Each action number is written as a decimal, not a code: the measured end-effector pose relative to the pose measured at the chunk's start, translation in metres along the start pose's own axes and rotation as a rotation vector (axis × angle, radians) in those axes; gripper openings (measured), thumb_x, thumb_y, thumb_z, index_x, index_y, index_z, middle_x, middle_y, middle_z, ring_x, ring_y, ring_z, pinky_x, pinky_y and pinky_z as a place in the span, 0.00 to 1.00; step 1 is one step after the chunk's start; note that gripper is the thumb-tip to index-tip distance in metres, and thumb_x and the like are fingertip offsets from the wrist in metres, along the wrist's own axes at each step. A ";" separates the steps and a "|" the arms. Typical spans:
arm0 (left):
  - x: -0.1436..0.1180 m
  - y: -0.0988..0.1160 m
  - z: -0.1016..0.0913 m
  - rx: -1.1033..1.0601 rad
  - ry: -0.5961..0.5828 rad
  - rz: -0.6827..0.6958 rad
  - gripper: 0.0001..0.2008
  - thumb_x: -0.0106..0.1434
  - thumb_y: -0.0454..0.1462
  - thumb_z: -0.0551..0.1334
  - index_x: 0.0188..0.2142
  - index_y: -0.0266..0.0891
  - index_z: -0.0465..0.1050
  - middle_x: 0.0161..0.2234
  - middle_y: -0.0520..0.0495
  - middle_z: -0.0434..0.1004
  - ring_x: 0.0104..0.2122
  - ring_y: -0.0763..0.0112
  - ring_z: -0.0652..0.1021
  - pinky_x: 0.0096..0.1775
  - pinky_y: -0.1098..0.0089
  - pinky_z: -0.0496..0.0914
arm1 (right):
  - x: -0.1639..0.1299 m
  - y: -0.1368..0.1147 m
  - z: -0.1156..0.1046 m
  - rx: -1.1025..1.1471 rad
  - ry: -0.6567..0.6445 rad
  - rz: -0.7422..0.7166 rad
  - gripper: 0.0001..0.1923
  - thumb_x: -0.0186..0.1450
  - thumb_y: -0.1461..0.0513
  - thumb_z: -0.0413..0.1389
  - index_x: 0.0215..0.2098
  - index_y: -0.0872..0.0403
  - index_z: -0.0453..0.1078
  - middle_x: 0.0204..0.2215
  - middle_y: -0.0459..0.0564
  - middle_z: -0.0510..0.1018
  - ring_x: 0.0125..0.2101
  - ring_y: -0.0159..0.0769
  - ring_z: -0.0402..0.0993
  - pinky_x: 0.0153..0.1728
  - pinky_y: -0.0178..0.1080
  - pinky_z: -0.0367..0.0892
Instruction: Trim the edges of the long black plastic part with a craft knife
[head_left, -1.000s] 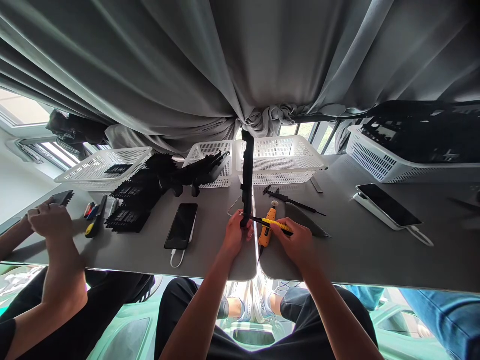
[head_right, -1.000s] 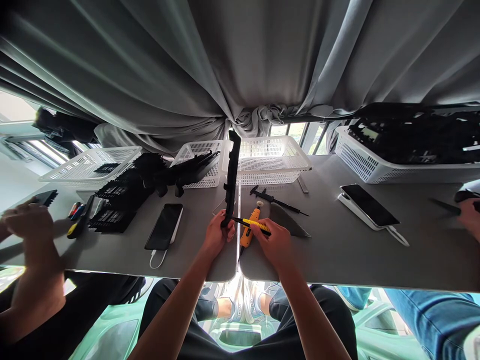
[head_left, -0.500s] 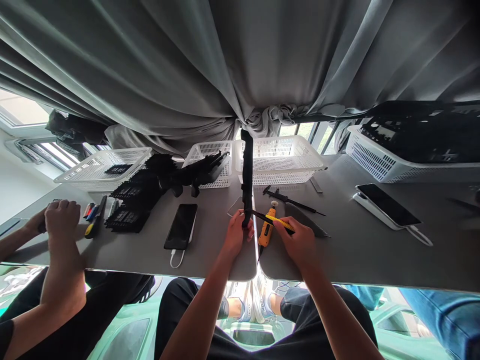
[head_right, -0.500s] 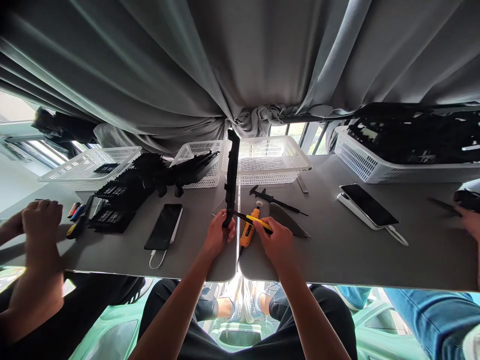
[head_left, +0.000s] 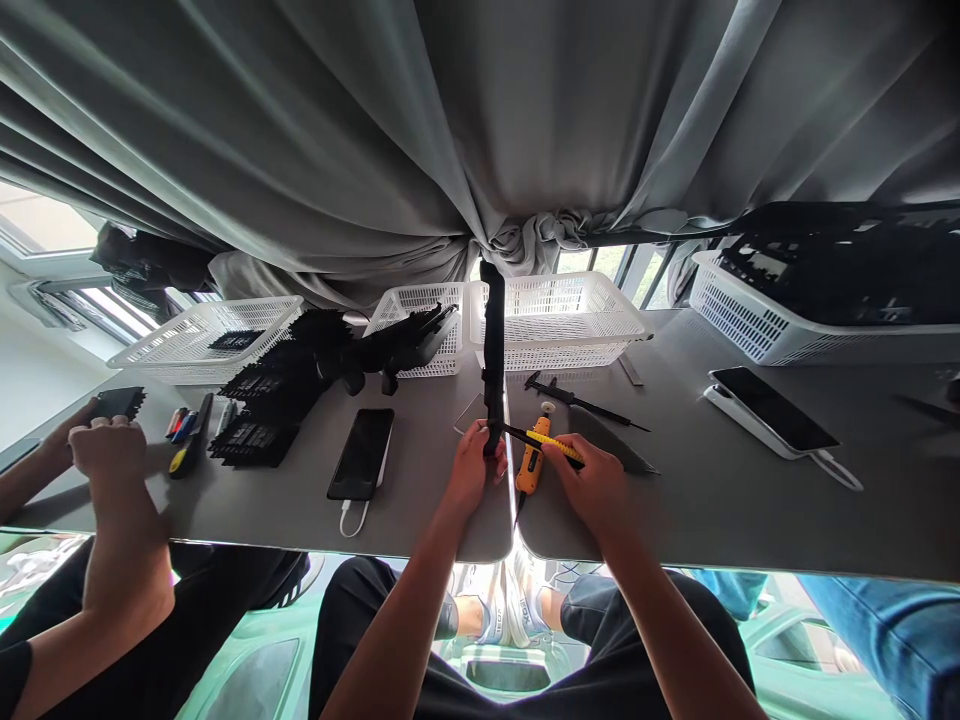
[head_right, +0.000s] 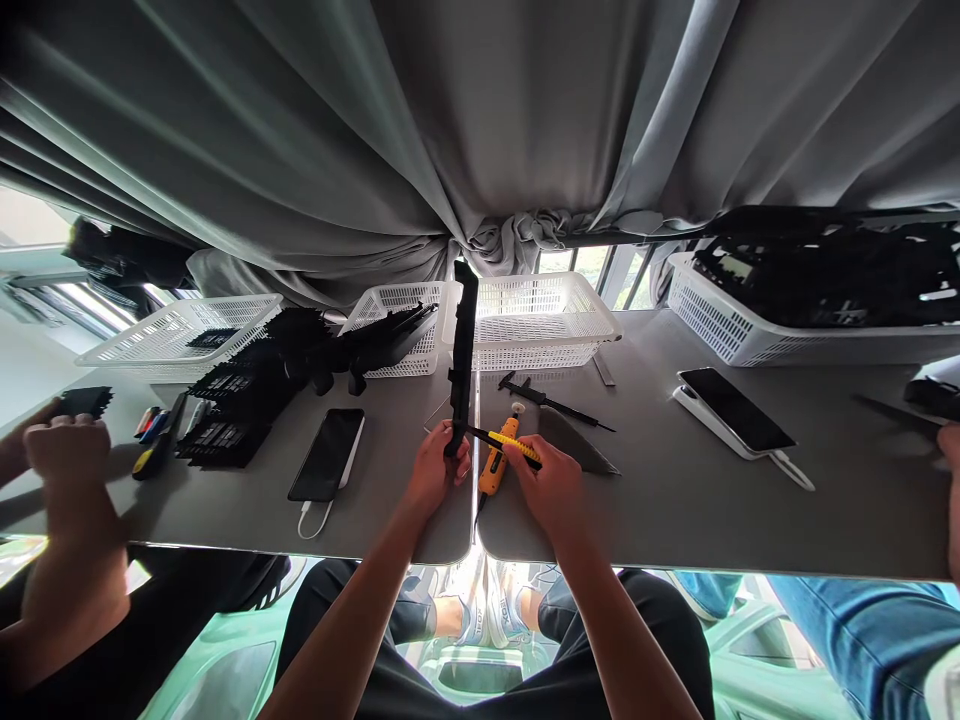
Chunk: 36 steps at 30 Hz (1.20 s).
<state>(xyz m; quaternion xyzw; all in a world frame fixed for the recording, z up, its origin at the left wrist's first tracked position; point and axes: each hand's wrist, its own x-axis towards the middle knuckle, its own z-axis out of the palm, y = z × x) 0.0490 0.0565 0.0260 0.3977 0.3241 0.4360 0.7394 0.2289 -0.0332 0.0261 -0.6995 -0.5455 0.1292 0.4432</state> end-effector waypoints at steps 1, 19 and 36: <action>0.000 0.000 0.000 -0.001 -0.001 0.000 0.20 0.63 0.52 0.70 0.33 0.44 0.63 0.23 0.58 0.67 0.16 0.78 0.68 0.16 0.75 0.57 | 0.000 0.000 0.000 -0.004 -0.006 -0.009 0.29 0.74 0.37 0.51 0.42 0.49 0.81 0.38 0.53 0.88 0.36 0.46 0.84 0.37 0.42 0.69; 0.002 -0.002 -0.003 -0.040 -0.007 -0.001 0.21 0.63 0.52 0.71 0.33 0.44 0.63 0.23 0.59 0.67 0.16 0.77 0.67 0.17 0.74 0.57 | -0.006 -0.003 0.010 -0.098 -0.184 -0.156 0.20 0.76 0.48 0.52 0.50 0.48 0.82 0.44 0.53 0.89 0.41 0.48 0.87 0.41 0.43 0.75; 0.000 0.003 0.001 -0.042 -0.014 0.000 0.19 0.62 0.50 0.70 0.32 0.43 0.64 0.22 0.59 0.66 0.15 0.78 0.66 0.16 0.74 0.56 | -0.006 -0.002 0.010 -0.076 -0.180 -0.125 0.22 0.77 0.47 0.51 0.51 0.49 0.81 0.45 0.52 0.89 0.42 0.48 0.87 0.42 0.43 0.73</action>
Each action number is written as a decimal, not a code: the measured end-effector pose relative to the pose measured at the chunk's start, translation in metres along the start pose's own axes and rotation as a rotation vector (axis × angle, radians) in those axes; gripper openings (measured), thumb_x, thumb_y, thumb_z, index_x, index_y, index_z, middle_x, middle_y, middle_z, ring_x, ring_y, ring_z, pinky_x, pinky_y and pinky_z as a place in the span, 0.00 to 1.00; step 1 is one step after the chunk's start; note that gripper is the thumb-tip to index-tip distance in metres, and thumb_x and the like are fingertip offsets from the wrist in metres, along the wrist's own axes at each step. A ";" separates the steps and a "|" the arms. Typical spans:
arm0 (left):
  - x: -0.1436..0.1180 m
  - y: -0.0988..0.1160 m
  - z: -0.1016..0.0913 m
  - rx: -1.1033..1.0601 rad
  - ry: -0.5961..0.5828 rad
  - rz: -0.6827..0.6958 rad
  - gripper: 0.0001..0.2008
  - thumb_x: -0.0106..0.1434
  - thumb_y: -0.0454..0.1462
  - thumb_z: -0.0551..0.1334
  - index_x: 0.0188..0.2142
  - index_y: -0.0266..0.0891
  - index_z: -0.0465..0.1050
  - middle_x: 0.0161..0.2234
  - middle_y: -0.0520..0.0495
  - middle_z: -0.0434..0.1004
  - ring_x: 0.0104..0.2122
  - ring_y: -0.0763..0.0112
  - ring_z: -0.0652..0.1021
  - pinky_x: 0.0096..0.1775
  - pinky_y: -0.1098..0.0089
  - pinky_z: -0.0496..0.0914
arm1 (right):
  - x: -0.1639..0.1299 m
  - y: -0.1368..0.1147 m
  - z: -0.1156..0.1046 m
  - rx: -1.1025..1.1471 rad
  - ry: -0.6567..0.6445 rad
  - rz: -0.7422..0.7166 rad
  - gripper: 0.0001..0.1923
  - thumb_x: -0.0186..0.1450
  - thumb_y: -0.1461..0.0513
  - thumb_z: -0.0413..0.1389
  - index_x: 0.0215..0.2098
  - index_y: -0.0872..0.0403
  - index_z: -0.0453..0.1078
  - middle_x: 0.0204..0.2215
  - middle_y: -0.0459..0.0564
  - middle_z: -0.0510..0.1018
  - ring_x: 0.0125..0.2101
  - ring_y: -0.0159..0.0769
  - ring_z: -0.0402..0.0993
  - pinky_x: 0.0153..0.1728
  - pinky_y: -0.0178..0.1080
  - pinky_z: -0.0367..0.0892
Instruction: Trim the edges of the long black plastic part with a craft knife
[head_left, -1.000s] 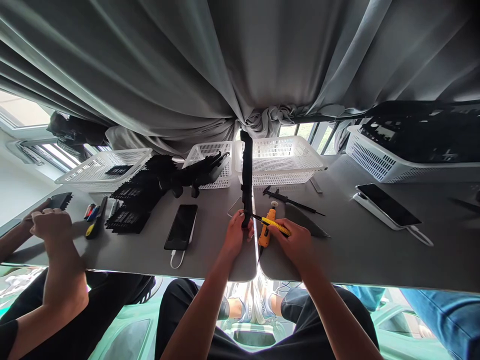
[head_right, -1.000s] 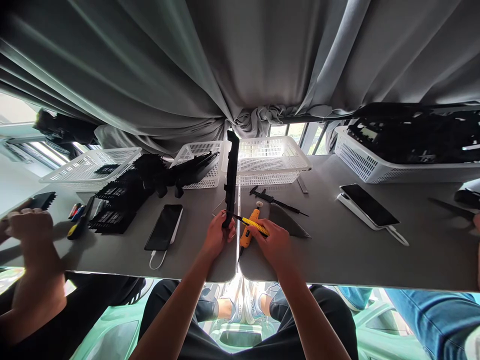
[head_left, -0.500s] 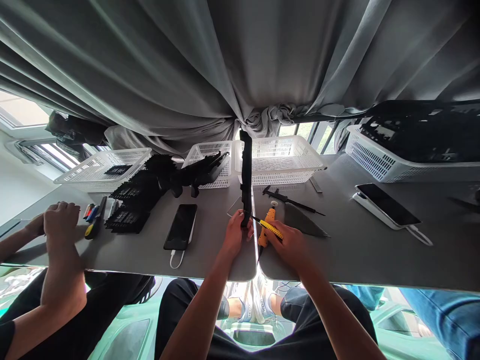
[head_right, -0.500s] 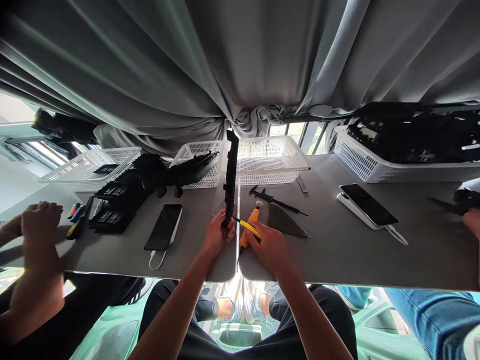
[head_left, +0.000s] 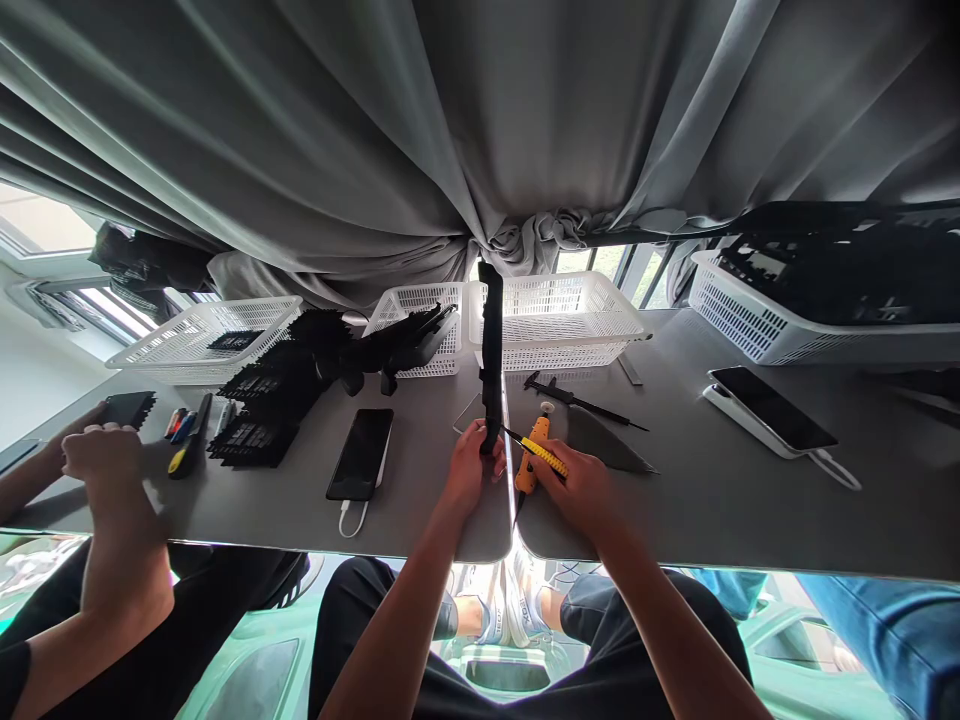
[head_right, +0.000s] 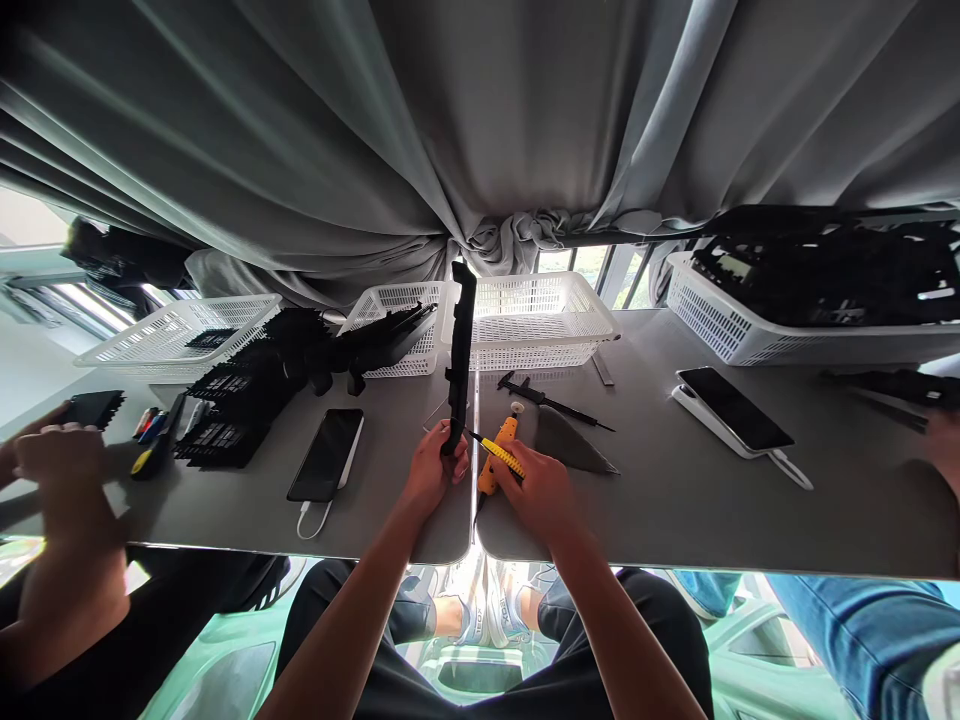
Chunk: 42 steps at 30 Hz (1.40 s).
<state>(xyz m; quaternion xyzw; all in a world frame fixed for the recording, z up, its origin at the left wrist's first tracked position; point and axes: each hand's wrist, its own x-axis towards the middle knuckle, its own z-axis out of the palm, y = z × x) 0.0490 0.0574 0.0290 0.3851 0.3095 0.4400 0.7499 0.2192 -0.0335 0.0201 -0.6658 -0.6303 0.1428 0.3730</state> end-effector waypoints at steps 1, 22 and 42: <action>0.000 0.000 0.000 0.000 -0.001 0.000 0.19 0.62 0.50 0.70 0.32 0.43 0.64 0.22 0.59 0.66 0.15 0.78 0.66 0.16 0.74 0.56 | 0.000 0.000 0.000 0.001 -0.002 -0.010 0.21 0.76 0.47 0.51 0.50 0.49 0.81 0.44 0.52 0.89 0.41 0.48 0.87 0.42 0.42 0.73; -0.002 0.004 0.002 -0.002 0.000 0.007 0.19 0.63 0.50 0.69 0.32 0.43 0.63 0.23 0.58 0.65 0.16 0.78 0.66 0.16 0.74 0.56 | 0.000 0.002 0.000 -0.026 0.006 -0.033 0.20 0.77 0.48 0.51 0.50 0.49 0.81 0.43 0.51 0.89 0.41 0.46 0.87 0.42 0.42 0.74; 0.000 0.000 0.001 0.019 -0.005 0.006 0.20 0.63 0.51 0.70 0.31 0.43 0.63 0.22 0.58 0.66 0.15 0.78 0.66 0.17 0.74 0.57 | 0.001 -0.001 -0.002 0.014 -0.003 -0.002 0.22 0.77 0.47 0.51 0.51 0.49 0.81 0.45 0.52 0.89 0.43 0.47 0.87 0.43 0.42 0.74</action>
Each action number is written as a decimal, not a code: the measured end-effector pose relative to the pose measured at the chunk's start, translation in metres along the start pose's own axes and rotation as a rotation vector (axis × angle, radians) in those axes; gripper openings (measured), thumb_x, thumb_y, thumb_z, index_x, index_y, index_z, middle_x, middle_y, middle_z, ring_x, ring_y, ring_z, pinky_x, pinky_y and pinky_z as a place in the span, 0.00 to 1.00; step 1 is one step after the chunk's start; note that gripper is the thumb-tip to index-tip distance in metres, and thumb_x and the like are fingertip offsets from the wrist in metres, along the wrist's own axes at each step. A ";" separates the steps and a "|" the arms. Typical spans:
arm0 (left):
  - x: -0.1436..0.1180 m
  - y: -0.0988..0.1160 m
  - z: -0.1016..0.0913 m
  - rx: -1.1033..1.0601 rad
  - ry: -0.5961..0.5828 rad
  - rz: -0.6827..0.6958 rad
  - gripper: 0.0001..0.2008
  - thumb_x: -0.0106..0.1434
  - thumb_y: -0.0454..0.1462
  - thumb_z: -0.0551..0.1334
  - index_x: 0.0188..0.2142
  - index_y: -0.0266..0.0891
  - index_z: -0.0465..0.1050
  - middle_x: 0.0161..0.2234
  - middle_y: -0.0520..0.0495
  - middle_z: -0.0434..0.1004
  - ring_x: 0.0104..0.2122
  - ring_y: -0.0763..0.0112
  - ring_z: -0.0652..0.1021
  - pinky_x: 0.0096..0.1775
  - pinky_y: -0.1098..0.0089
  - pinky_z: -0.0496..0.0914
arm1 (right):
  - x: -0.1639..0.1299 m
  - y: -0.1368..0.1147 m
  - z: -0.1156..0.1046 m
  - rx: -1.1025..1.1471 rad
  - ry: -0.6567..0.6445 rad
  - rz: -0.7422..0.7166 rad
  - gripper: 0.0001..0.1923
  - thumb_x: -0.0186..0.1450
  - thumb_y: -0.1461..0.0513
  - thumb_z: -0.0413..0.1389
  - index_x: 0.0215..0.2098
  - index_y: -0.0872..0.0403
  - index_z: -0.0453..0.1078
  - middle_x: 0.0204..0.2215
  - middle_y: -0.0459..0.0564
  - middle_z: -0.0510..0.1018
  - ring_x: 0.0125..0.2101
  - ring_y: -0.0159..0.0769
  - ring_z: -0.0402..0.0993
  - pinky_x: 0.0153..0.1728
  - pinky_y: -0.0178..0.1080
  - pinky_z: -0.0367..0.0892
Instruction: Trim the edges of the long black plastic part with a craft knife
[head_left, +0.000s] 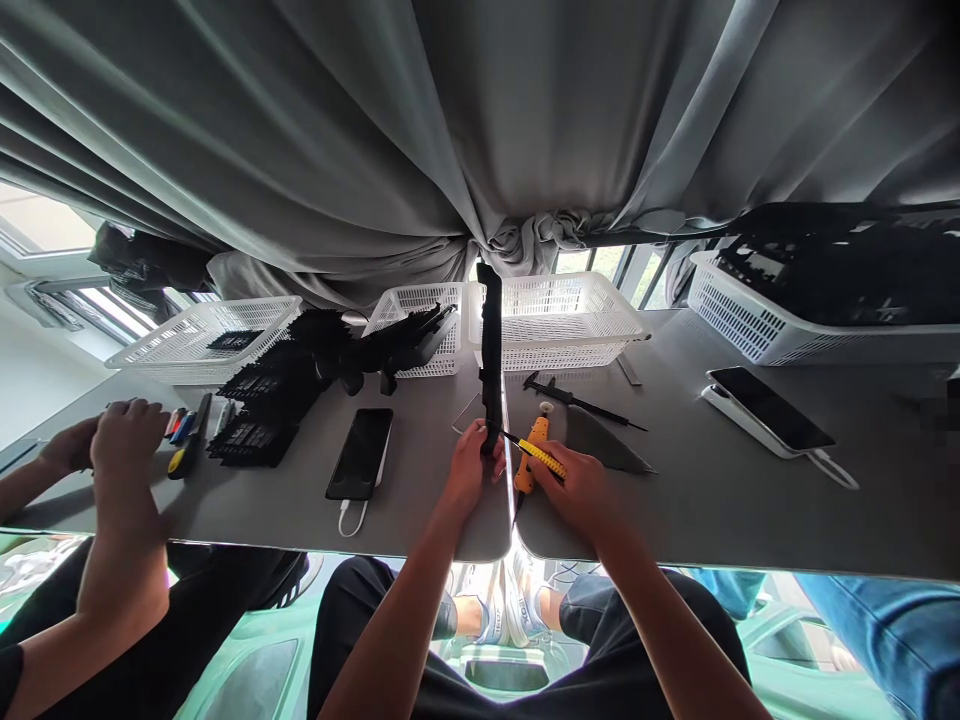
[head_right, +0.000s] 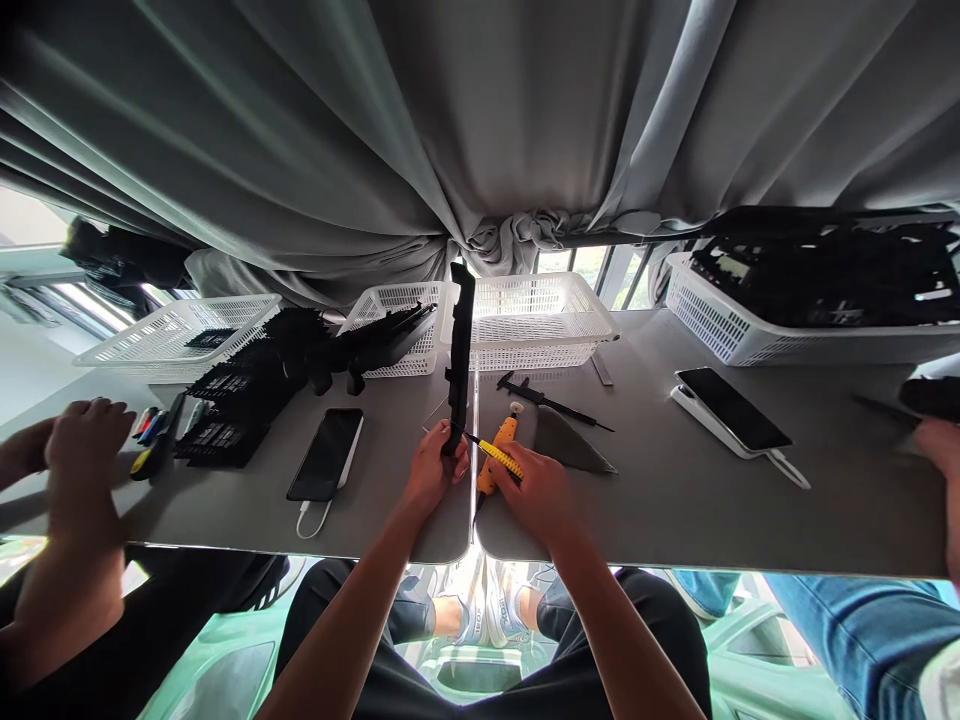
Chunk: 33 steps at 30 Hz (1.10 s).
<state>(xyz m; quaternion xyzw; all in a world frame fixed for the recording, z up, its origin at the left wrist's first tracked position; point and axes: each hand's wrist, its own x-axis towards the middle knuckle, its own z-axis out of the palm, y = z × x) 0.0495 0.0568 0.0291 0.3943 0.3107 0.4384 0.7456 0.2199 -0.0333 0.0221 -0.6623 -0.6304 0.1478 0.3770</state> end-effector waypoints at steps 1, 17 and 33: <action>0.000 0.000 0.000 0.000 -0.001 0.000 0.20 0.62 0.51 0.70 0.31 0.43 0.63 0.22 0.58 0.66 0.15 0.78 0.66 0.17 0.74 0.57 | 0.000 0.000 0.000 -0.004 0.003 0.005 0.22 0.77 0.47 0.50 0.51 0.49 0.81 0.45 0.52 0.89 0.43 0.47 0.87 0.43 0.42 0.74; -0.001 0.004 -0.001 -0.058 0.041 -0.006 0.15 0.62 0.48 0.68 0.35 0.42 0.68 0.21 0.58 0.64 0.15 0.76 0.66 0.17 0.74 0.55 | -0.002 0.000 0.001 -0.035 -0.023 -0.007 0.20 0.74 0.47 0.53 0.44 0.48 0.83 0.38 0.50 0.89 0.36 0.44 0.86 0.38 0.40 0.70; -0.003 0.007 0.001 -0.056 0.028 -0.020 0.15 0.62 0.47 0.68 0.36 0.43 0.65 0.22 0.59 0.63 0.15 0.77 0.64 0.16 0.74 0.54 | -0.001 0.000 0.001 -0.017 -0.004 0.027 0.21 0.75 0.47 0.53 0.48 0.49 0.83 0.40 0.51 0.89 0.38 0.46 0.86 0.41 0.42 0.73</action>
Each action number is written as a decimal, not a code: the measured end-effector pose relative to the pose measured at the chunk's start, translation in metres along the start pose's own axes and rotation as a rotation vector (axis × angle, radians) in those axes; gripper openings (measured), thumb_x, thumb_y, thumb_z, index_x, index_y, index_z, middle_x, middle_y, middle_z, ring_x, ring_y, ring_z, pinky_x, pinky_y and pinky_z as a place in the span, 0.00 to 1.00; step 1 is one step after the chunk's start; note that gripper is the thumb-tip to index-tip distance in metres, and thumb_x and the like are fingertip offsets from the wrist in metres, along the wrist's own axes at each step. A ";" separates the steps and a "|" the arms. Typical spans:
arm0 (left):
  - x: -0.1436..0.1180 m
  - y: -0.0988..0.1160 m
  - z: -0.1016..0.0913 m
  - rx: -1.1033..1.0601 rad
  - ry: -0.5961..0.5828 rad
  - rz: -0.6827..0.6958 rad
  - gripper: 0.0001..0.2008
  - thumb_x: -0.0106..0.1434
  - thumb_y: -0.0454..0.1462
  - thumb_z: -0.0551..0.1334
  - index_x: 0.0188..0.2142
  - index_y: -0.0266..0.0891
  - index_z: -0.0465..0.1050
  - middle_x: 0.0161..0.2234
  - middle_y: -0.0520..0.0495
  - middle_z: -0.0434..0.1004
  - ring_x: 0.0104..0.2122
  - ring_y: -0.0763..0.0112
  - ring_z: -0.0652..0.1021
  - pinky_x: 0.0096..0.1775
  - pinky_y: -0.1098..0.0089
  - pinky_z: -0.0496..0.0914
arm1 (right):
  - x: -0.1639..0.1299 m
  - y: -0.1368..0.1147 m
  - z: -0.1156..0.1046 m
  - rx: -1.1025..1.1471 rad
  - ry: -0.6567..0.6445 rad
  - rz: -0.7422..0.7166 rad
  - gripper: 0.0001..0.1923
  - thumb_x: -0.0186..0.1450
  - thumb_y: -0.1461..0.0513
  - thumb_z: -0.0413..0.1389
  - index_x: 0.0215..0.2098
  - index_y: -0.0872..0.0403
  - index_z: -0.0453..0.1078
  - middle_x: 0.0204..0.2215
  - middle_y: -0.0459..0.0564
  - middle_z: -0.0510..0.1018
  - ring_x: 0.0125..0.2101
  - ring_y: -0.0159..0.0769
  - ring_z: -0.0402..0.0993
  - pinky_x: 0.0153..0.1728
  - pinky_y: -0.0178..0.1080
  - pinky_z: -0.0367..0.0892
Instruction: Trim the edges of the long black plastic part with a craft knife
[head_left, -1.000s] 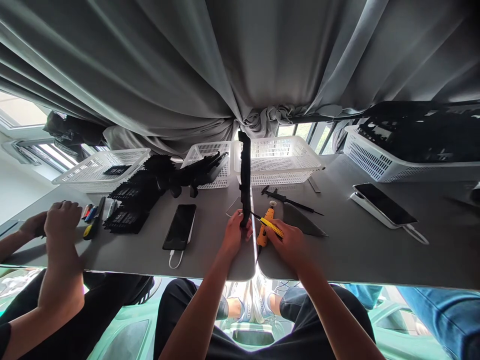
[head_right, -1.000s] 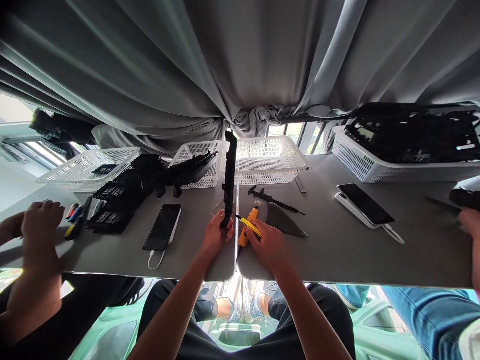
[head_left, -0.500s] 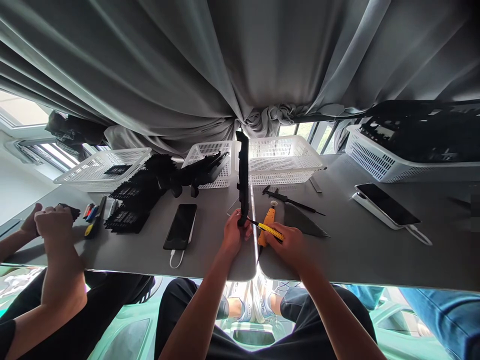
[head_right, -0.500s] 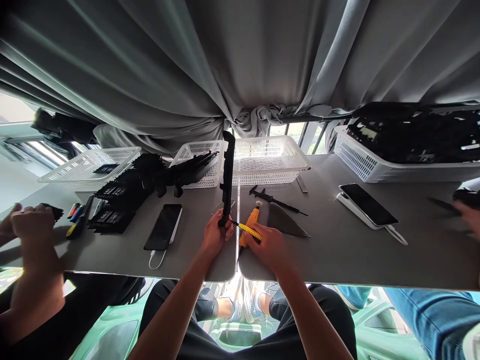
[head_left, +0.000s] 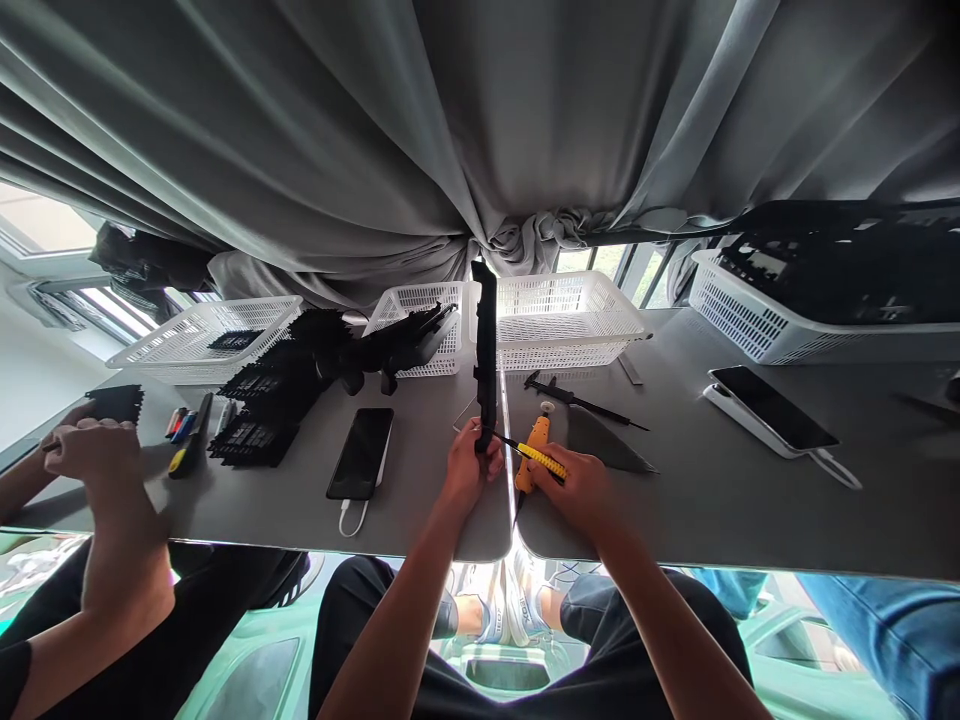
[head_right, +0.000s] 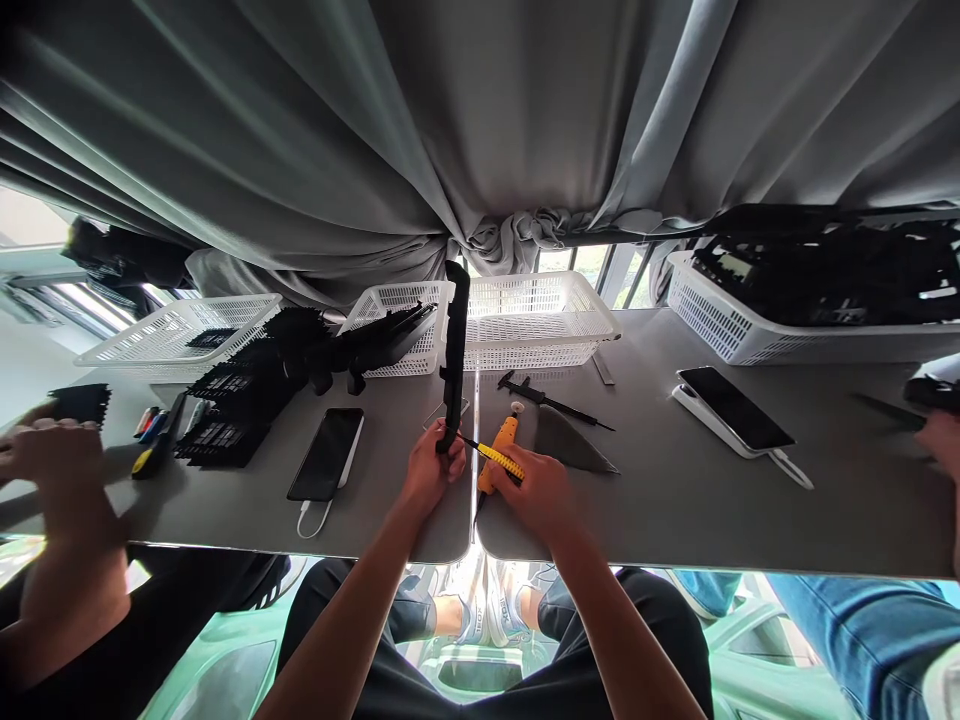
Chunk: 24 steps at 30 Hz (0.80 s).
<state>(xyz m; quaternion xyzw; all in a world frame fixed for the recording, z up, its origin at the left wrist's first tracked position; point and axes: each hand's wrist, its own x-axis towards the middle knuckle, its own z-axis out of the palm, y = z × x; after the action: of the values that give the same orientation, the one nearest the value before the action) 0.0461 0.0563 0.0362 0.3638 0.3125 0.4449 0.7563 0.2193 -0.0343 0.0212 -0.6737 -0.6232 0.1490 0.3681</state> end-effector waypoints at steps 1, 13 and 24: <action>0.000 0.000 0.000 0.002 -0.002 0.001 0.15 0.63 0.47 0.68 0.36 0.43 0.65 0.22 0.59 0.63 0.15 0.77 0.64 0.17 0.74 0.54 | 0.000 0.000 0.000 0.004 0.006 0.001 0.21 0.75 0.47 0.53 0.48 0.48 0.83 0.41 0.51 0.90 0.39 0.46 0.86 0.41 0.42 0.73; 0.000 -0.002 0.000 0.016 -0.006 0.007 0.16 0.63 0.48 0.68 0.34 0.44 0.63 0.23 0.59 0.63 0.15 0.78 0.65 0.17 0.74 0.54 | 0.001 0.000 0.000 -0.014 0.025 -0.005 0.20 0.76 0.48 0.52 0.48 0.48 0.82 0.42 0.50 0.90 0.40 0.46 0.87 0.41 0.42 0.74; 0.001 -0.004 0.000 0.024 -0.020 -0.001 0.18 0.63 0.49 0.69 0.34 0.44 0.63 0.22 0.59 0.64 0.15 0.78 0.65 0.17 0.75 0.55 | 0.002 0.001 -0.001 -0.016 0.016 -0.005 0.21 0.77 0.48 0.51 0.52 0.49 0.81 0.46 0.51 0.89 0.44 0.46 0.87 0.43 0.42 0.75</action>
<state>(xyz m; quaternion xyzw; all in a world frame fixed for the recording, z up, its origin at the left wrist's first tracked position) 0.0487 0.0557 0.0326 0.3769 0.3103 0.4369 0.7555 0.2209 -0.0329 0.0215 -0.6765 -0.6230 0.1378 0.3678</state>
